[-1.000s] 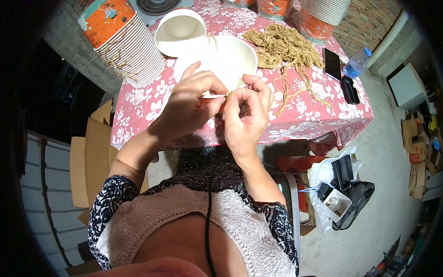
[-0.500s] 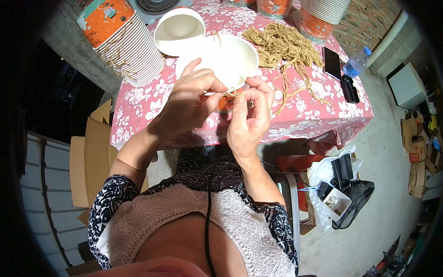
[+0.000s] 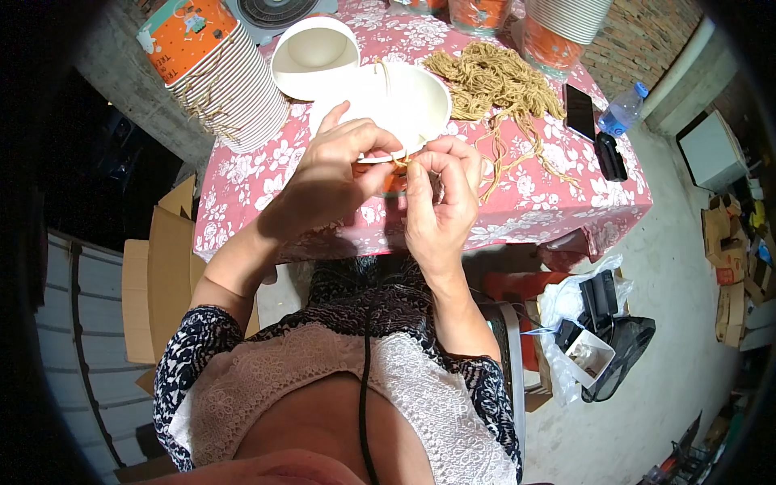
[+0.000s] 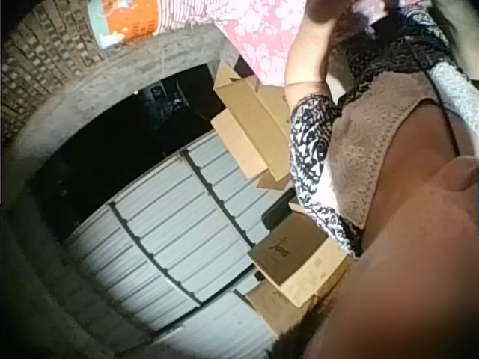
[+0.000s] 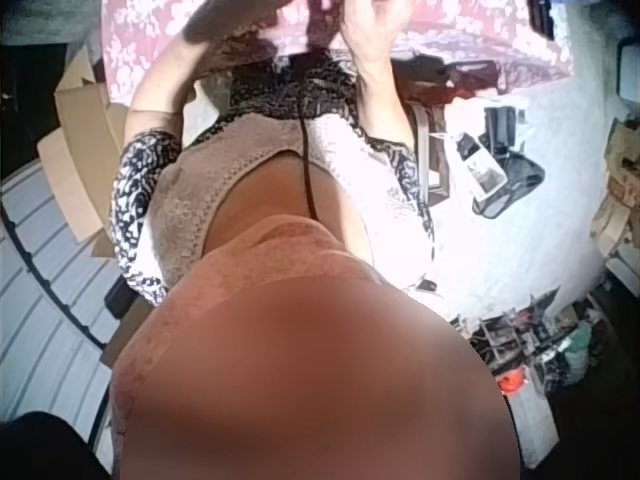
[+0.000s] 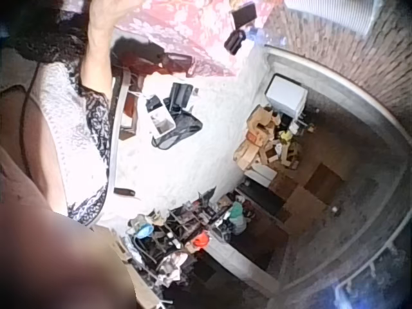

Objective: Threading a thin wire through a paper bowl to attach a handle as part of a manufacturing process.

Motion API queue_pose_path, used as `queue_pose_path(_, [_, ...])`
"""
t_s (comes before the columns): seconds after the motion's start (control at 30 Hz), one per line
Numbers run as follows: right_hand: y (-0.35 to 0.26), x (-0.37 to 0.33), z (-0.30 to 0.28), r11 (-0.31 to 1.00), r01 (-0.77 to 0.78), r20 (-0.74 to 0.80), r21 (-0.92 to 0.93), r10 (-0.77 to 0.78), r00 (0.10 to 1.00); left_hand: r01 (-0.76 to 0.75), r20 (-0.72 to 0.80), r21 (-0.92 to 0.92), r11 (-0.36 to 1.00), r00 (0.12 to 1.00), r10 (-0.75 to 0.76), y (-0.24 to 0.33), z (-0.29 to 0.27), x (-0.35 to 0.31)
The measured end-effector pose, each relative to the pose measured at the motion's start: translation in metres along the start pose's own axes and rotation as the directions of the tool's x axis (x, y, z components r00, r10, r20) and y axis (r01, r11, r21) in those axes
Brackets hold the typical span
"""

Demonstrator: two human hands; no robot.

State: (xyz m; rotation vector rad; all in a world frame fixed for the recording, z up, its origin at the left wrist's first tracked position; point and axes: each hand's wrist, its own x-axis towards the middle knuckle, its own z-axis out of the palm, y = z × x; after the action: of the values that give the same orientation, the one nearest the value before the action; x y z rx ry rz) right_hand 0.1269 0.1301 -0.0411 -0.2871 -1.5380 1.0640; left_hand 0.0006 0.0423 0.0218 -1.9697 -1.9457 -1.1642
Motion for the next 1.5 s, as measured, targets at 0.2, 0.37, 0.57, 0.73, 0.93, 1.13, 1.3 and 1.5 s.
queue_pose_path(0.2, [-0.005, 0.013, -0.004, 0.984, 0.133, 0.085, -0.119, -0.123, 0.989, -0.042, -0.007, 0.045, 0.998, 0.999, 0.043, 0.003, 0.001, 0.002])
queue_pose_path(0.37, [-0.004, 0.031, -0.016, 0.937, 0.230, 0.231, -0.263, -0.170, 0.958, 0.065, 0.034, -0.109, 0.992, 0.997, -0.062, -0.002, -0.004, 0.001])
queue_pose_path(0.57, [-0.011, 0.040, -0.017, 0.886, 0.307, 0.406, -0.346, -0.154, 0.901, 0.122, 0.078, -0.149, 0.981, 0.991, -0.111, -0.003, -0.008, 0.003])
queue_pose_path(0.73, [-0.008, 0.041, -0.017, 0.887, 0.315, 0.423, -0.337, -0.157, 0.893, 0.085, 0.039, -0.126, 0.988, 0.996, -0.081, -0.002, -0.006, 0.002])
queue_pose_path(0.93, [-0.006, 0.041, -0.016, 0.958, 0.197, 0.311, -0.207, -0.127, 0.942, 0.118, 0.043, -0.113, 0.987, 0.993, -0.114, -0.002, -0.007, -0.002])
queue_pose_path(1.13, [-0.010, 0.044, -0.020, 0.953, 0.200, 0.300, -0.225, -0.128, 0.945, 0.134, -0.002, -0.227, 0.964, 0.990, -0.138, 0.000, -0.007, -0.001])
queue_pose_path(1.3, [-0.019, 0.040, -0.019, 0.898, 0.314, 0.473, -0.307, -0.142, 0.869, -0.034, -0.146, -0.264, 0.964, 0.989, -0.005, -0.004, -0.004, -0.003])
queue_pose_path(1.5, [-0.011, 0.041, -0.017, 0.925, 0.276, 0.405, -0.260, -0.155, 0.901, -0.023, -0.122, -0.180, 0.983, 0.993, 0.001, -0.003, -0.004, -0.006])
